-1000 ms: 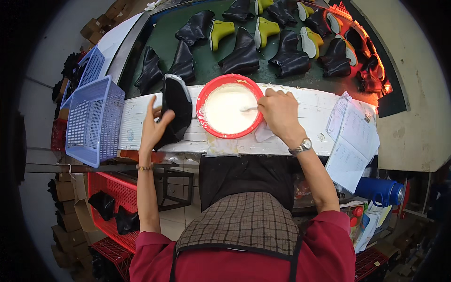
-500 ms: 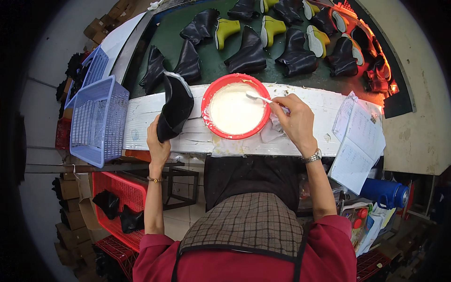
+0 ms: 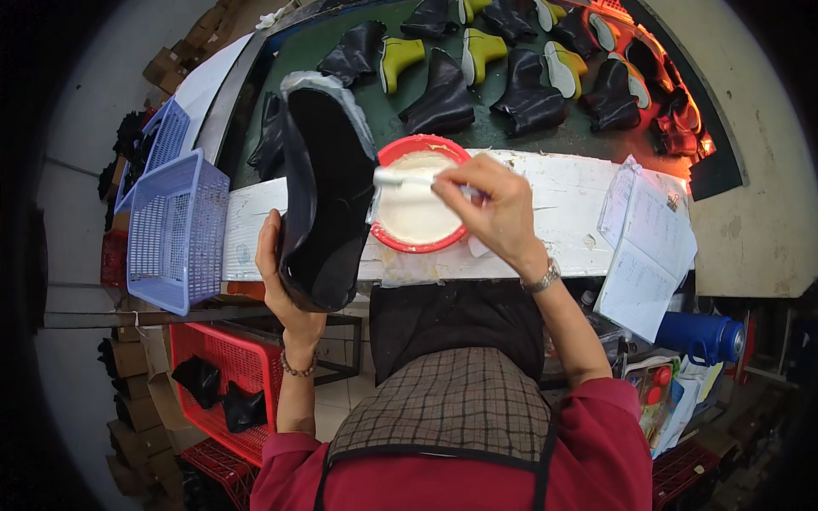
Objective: Applying glue to the edges of shoe upper components using a brush and a bowl of adhesive.
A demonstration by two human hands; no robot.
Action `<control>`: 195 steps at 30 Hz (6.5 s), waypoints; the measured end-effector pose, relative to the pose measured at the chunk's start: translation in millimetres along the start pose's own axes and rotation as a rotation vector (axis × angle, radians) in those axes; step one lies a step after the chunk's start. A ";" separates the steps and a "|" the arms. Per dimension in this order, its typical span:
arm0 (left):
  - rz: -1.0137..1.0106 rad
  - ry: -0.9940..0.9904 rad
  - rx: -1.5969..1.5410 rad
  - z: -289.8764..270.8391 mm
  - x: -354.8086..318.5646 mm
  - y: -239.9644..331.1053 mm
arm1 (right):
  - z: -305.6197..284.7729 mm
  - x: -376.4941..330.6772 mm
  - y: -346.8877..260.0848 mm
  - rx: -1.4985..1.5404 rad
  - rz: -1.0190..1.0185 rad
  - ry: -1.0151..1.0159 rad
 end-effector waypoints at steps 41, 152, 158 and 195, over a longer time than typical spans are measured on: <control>-0.906 -0.285 -1.140 -72.5 -14.9 -63.4 | -15.5 35.2 4.2 0.102 -0.111 -0.177; -1.334 1.382 -0.263 -269.3 -410.3 -138.5 | 20.3 -13.0 172.0 0.359 0.387 0.277; -0.816 0.783 0.468 -176.1 -163.3 -2.9 | 15.0 -15.3 172.2 0.362 0.399 0.260; -0.812 -0.036 -0.732 71.6 308.4 -556.3 | 13.3 -15.3 161.6 0.315 0.649 0.306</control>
Point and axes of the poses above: each hand's wrist, its own x-axis towards the middle knuckle, its own z-axis out of the palm, y = z × x, the point moved 1 cm from there along x, towards the middle knuckle, and after that the axes turned 14 degrees about -y, right-handed, at the moved point
